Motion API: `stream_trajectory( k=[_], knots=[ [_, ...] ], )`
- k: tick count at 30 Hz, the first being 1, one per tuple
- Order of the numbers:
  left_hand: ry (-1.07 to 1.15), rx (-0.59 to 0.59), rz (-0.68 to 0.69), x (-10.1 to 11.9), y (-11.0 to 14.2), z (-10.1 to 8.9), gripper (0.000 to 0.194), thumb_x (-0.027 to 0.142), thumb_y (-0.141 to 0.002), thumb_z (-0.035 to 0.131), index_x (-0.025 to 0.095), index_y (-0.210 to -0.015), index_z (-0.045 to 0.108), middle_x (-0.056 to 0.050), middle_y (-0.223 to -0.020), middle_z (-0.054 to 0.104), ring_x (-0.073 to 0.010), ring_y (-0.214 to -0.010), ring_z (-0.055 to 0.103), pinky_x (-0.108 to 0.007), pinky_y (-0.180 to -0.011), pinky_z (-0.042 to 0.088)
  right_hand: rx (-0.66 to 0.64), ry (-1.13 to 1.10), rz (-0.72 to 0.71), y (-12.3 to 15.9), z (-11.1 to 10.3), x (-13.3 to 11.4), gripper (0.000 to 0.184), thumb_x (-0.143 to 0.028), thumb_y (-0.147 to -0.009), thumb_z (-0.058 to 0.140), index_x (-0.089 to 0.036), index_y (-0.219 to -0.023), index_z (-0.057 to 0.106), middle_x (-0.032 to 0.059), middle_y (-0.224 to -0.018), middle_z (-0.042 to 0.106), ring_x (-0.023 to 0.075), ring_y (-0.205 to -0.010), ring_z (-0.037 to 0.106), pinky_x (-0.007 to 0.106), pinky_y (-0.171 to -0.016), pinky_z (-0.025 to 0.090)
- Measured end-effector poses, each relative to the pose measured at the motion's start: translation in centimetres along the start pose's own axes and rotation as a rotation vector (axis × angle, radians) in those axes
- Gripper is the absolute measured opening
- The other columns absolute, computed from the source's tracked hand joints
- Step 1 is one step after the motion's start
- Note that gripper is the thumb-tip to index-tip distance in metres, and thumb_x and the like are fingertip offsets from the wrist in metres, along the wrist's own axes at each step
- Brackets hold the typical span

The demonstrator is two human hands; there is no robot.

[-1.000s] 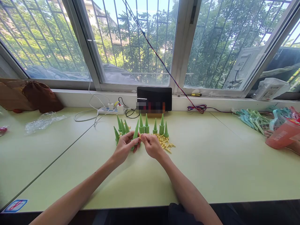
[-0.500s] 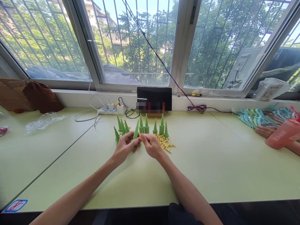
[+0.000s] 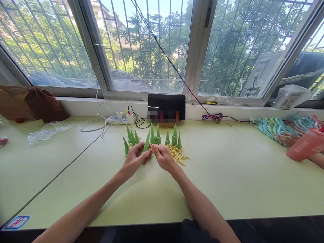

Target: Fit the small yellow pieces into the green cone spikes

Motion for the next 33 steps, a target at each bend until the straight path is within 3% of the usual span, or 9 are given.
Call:
stream_trajectory(
  k=[5, 11, 17, 22, 33],
  knots=[
    [0.136, -0.001, -0.017, -0.1, 0.0, 0.2, 0.024, 0.036, -0.084, 0.068, 0.015, -0.092, 0.061, 0.001, -0.068, 0.054, -0.0087, -0.054, 0.048, -0.019, -0.041, 0.039, 0.023, -0.068, 0.024, 0.0, -0.2, 0.3, 0.056, -0.059, -0.097, 0.034, -0.02, -0.056, 0.037, -0.0038, -0.048, 0.036, 0.0095, -0.045, 0.032, 0.025, -0.047, 0.028],
    [0.37, -0.143, -0.126, -0.8, 0.1, 1.4, 0.02, 0.032, -0.086, 0.066, 0.014, -0.091, 0.059, -0.001, -0.072, 0.057, -0.0098, -0.056, 0.052, -0.018, -0.04, 0.038, 0.111, -0.143, 0.07, 0.0, -1.1, 1.2, 0.062, -0.066, -0.095, 0.029, -0.021, -0.053, 0.035, -0.0039, -0.046, 0.032, 0.0095, -0.043, 0.029, 0.026, -0.044, 0.025],
    [0.56, -0.277, -0.228, -1.2, 0.6, 2.9, 0.02, 0.031, -0.087, 0.063, 0.011, -0.091, 0.062, -0.001, -0.067, 0.054, -0.0076, -0.045, 0.047, -0.018, -0.035, 0.035, 0.148, -0.066, 0.074, 0.1, -1.5, 1.1, 0.062, -0.07, -0.093, 0.026, -0.022, -0.054, 0.034, -0.0029, -0.048, 0.033, 0.0103, -0.044, 0.028, 0.027, -0.044, 0.024],
    [0.674, -0.293, -0.305, -1.5, 0.9, 3.4, 0.019, 0.03, -0.088, 0.06, 0.011, -0.089, 0.062, -0.001, -0.065, 0.05, -0.007, -0.044, 0.045, -0.017, -0.033, 0.031, 0.165, 0.009, 0.065, 0.1, -1.6, 1.0, 0.063, -0.07, -0.093, 0.024, -0.021, -0.055, 0.035, -0.0024, -0.049, 0.036, 0.0099, -0.046, 0.031, 0.026, -0.045, 0.027],
    [0.763, -0.287, -0.312, -1.4, 0.7, 3.3, 0.019, 0.028, -0.089, 0.058, 0.011, -0.09, 0.065, 0.0, -0.064, 0.046, -0.0062, -0.045, 0.043, -0.016, -0.034, 0.031, 0.163, 0.057, 0.015, 0.1, -1.6, 0.2, 0.062, -0.065, -0.096, 0.024, -0.02, -0.054, 0.035, -0.0022, -0.05, 0.037, 0.0099, -0.047, 0.034, 0.026, -0.048, 0.029]
  ],
)
Point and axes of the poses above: each hand's wrist, its own y-axis away from the middle knuckle, its own z-axis out of the palm, x = y × z, the point moved 10 cm from there along -y, towards the middle knuckle
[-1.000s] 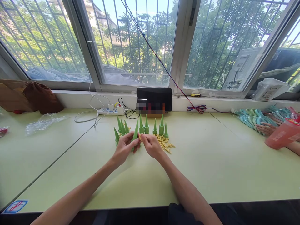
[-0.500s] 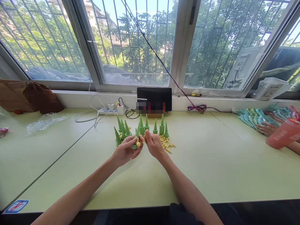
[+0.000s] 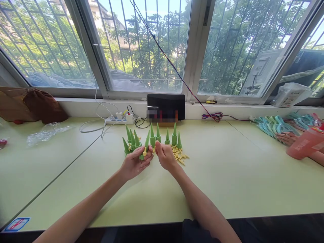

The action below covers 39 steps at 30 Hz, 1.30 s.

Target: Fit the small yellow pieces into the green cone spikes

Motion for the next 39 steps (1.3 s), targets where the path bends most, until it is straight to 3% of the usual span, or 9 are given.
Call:
stream_trajectory(
  k=[16, 24, 39],
  knots=[
    [0.039, 0.034, -0.029, -0.34, -0.11, -0.13, 0.025, 0.035, -0.091, 0.057, 0.01, -0.09, 0.063, 0.001, -0.062, 0.045, -0.0058, -0.044, 0.04, -0.016, -0.036, 0.033, -0.004, 0.049, -0.04, 0.07, 0.05, -0.46, 0.062, -0.064, -0.097, 0.023, -0.02, -0.054, 0.035, -0.0024, -0.05, 0.036, 0.0102, -0.048, 0.033, 0.026, -0.05, 0.028],
    [-0.016, 0.046, -0.004, -0.12, -0.04, 0.12, 0.022, 0.034, -0.089, 0.06, 0.014, -0.082, 0.055, 0.003, -0.064, 0.042, -0.005, -0.045, 0.039, -0.015, -0.036, 0.029, -0.008, 0.078, -0.03, 0.02, 0.06, -0.32, 0.061, -0.062, -0.097, 0.023, -0.02, -0.054, 0.035, -0.002, -0.051, 0.038, 0.0104, -0.048, 0.034, 0.026, -0.05, 0.029],
    [-0.021, 0.008, -0.031, -0.46, 0.12, 0.36, 0.032, 0.041, -0.091, 0.059, 0.015, -0.075, 0.048, 0.004, -0.062, 0.038, -0.0037, -0.045, 0.034, -0.015, -0.041, 0.029, -0.011, 0.056, -0.042, 0.05, 0.21, -0.14, 0.058, -0.061, -0.098, 0.025, -0.02, -0.056, 0.034, -0.0028, -0.052, 0.036, 0.0102, -0.049, 0.032, 0.026, -0.051, 0.028]
  ],
)
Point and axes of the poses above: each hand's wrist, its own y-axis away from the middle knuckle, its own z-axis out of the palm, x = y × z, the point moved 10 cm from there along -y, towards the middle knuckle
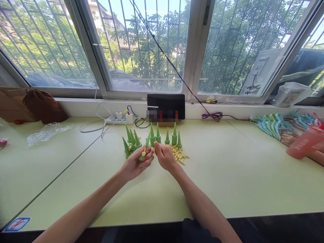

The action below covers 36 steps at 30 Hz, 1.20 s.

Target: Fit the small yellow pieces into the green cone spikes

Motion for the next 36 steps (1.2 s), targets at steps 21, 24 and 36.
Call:
stream_trajectory(
  k=[21, 24, 36],
  knots=[
    [0.074, 0.004, -0.005, 0.2, 0.0, 0.0, 0.034, 0.043, -0.093, 0.052, 0.016, -0.073, 0.048, 0.003, -0.061, 0.036, -0.0062, -0.047, 0.029, -0.016, -0.039, 0.029, -0.005, 0.025, 0.014, -0.1, 0.0, -0.2, 0.059, -0.062, -0.097, 0.022, -0.021, -0.056, 0.033, -0.002, -0.052, 0.037, 0.0107, -0.049, 0.032, 0.027, -0.052, 0.028],
    [0.065, 0.009, -0.006, 0.2, 0.0, 0.0, 0.036, 0.045, -0.093, 0.052, 0.016, -0.073, 0.048, 0.004, -0.061, 0.035, -0.0063, -0.047, 0.03, -0.016, -0.039, 0.029, -0.008, 0.018, 0.01, 0.0, 0.0, -0.1, 0.059, -0.06, -0.098, 0.023, -0.021, -0.056, 0.033, -0.002, -0.052, 0.037, 0.0108, -0.049, 0.033, 0.027, -0.051, 0.029],
    [-0.361, 0.291, 0.201, 2.1, 0.0, -1.9, 0.032, 0.044, -0.085, 0.065, 0.018, -0.08, 0.046, 0.003, -0.069, 0.048, -0.0058, -0.049, 0.04, -0.017, -0.04, 0.033, 0.003, 0.044, -0.049, 0.1, -0.4, -1.3, 0.052, -0.054, -0.1, 0.027, -0.02, -0.062, 0.038, -0.0029, -0.056, 0.039, 0.0104, -0.05, 0.034, 0.026, -0.052, 0.029]
  ],
)
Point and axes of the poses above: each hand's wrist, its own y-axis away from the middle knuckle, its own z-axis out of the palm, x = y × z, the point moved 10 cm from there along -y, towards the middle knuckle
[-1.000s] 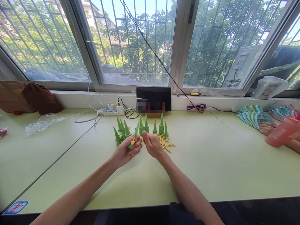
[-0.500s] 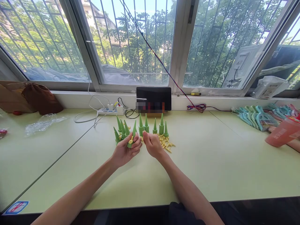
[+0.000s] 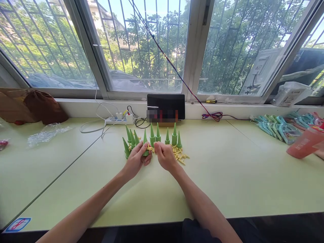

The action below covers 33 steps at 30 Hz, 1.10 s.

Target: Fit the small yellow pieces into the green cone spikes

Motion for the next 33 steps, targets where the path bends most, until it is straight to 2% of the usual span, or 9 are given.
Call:
stream_trajectory(
  k=[4, 8, 18, 25, 33],
  knots=[
    [-0.166, 0.037, 0.092, 0.8, 0.1, -0.1, 0.033, 0.044, -0.087, 0.063, 0.02, -0.078, 0.043, 0.006, -0.063, 0.044, -0.0067, -0.048, 0.041, -0.018, -0.04, 0.034, -0.038, 0.054, -0.032, 0.1, 0.5, -0.2, 0.045, -0.048, -0.1, 0.033, -0.02, -0.065, 0.039, -0.0037, -0.057, 0.039, 0.0103, -0.051, 0.033, 0.025, -0.052, 0.027],
    [-0.272, 0.024, 0.138, 1.1, 0.3, 0.2, 0.028, 0.042, -0.089, 0.06, 0.02, -0.081, 0.046, 0.006, -0.059, 0.044, -0.0067, -0.045, 0.042, -0.019, -0.041, 0.035, -0.057, 0.054, -0.04, 0.1, 0.8, -0.2, 0.04, -0.044, -0.1, 0.034, -0.02, -0.067, 0.039, -0.0033, -0.06, 0.045, 0.0103, -0.053, 0.035, 0.025, -0.054, 0.029],
    [-0.37, -0.015, 0.19, 1.2, 0.4, 0.2, 0.023, 0.04, -0.09, 0.058, 0.019, -0.087, 0.048, 0.005, -0.062, 0.047, -0.0075, -0.049, 0.045, -0.02, -0.043, 0.036, -0.028, 0.087, -0.054, 0.0, 0.5, 0.1, 0.038, -0.037, -0.1, 0.034, -0.021, -0.066, 0.034, -0.0046, -0.057, 0.038, 0.01, -0.051, 0.03, 0.025, -0.052, 0.025],
    [-0.465, 0.003, 0.231, 1.3, 0.4, 0.0, 0.023, 0.039, -0.091, 0.056, 0.02, -0.084, 0.045, 0.006, -0.064, 0.044, -0.0071, -0.051, 0.043, -0.02, -0.046, 0.038, -0.052, 0.081, -0.028, 0.1, 0.7, 0.2, 0.039, -0.038, -0.1, 0.034, -0.02, -0.065, 0.038, -0.003, -0.058, 0.042, 0.0106, -0.052, 0.035, 0.025, -0.053, 0.028],
    [-0.528, -0.01, 0.292, 1.1, 0.3, -0.1, 0.019, 0.033, -0.093, 0.054, 0.02, -0.084, 0.043, 0.005, -0.071, 0.043, -0.0074, -0.058, 0.045, -0.021, -0.054, 0.04, -0.061, 0.083, -0.003, 0.0, 0.6, 0.2, 0.042, -0.04, -0.099, 0.034, -0.02, -0.063, 0.037, -0.0034, -0.057, 0.039, 0.0109, -0.052, 0.032, 0.026, -0.053, 0.026]
  ],
)
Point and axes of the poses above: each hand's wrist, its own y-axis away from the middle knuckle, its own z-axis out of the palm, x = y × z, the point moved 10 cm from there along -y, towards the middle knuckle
